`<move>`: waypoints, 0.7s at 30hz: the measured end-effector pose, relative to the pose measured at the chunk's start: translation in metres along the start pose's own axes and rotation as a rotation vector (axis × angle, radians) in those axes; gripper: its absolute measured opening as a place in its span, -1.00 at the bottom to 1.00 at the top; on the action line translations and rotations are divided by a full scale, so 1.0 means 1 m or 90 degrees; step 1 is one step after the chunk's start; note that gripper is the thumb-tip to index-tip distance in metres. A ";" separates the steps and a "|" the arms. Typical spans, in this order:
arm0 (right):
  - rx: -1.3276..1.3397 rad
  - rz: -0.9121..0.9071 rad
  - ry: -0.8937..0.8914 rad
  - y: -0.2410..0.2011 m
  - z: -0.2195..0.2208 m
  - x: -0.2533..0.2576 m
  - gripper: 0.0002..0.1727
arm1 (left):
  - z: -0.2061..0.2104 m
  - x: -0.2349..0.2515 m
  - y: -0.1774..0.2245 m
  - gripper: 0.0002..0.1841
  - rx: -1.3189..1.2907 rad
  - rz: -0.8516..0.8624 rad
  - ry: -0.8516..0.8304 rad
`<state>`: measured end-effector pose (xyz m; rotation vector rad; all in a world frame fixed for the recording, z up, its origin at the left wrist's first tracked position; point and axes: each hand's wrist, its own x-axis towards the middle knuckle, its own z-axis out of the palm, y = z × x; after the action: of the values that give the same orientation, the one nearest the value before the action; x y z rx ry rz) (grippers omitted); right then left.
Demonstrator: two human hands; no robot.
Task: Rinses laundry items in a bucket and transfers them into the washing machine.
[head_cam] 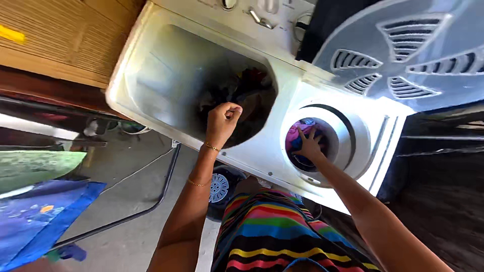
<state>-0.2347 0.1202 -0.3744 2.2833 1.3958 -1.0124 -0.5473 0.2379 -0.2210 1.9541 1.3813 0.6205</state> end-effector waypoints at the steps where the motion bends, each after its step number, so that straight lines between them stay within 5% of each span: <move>1: -0.005 -0.002 -0.010 -0.004 -0.003 -0.001 0.56 | -0.016 0.003 -0.018 -0.68 0.024 -0.012 0.001; 4: 0.026 -0.032 -0.075 -0.001 -0.037 -0.011 0.45 | -0.064 0.023 -0.068 -0.70 0.136 -0.007 -0.012; 5: 0.043 -0.053 -0.089 0.000 -0.060 -0.019 0.29 | -0.079 0.030 -0.084 -0.71 0.172 -0.006 -0.017; 8: 0.076 -0.117 -0.027 -0.034 -0.151 -0.067 -0.60 | -0.117 0.029 -0.122 -0.72 0.218 -0.035 -0.023; 9: 0.097 -0.139 0.021 -0.055 -0.178 -0.082 -0.67 | -0.123 0.027 -0.132 -0.70 0.216 -0.048 -0.015; 11: 0.152 -0.257 0.117 -0.104 -0.209 -0.089 -0.74 | -0.126 0.025 -0.150 -0.68 0.187 -0.067 0.031; 14: 0.090 -0.394 -0.010 -0.203 -0.217 -0.026 -0.68 | -0.117 0.028 -0.161 -0.64 0.143 -0.060 0.181; 17: -0.059 -0.471 -0.124 -0.299 -0.163 0.087 -0.50 | -0.119 0.025 -0.170 -0.65 0.059 -0.044 0.302; 21: -0.085 -0.474 -0.156 -0.395 -0.081 0.195 -0.16 | -0.129 0.017 -0.181 -0.69 0.024 -0.043 0.257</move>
<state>-0.4845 0.4904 -0.4050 1.4765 2.1686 -1.2823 -0.7466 0.3259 -0.2689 1.8676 1.7028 1.0034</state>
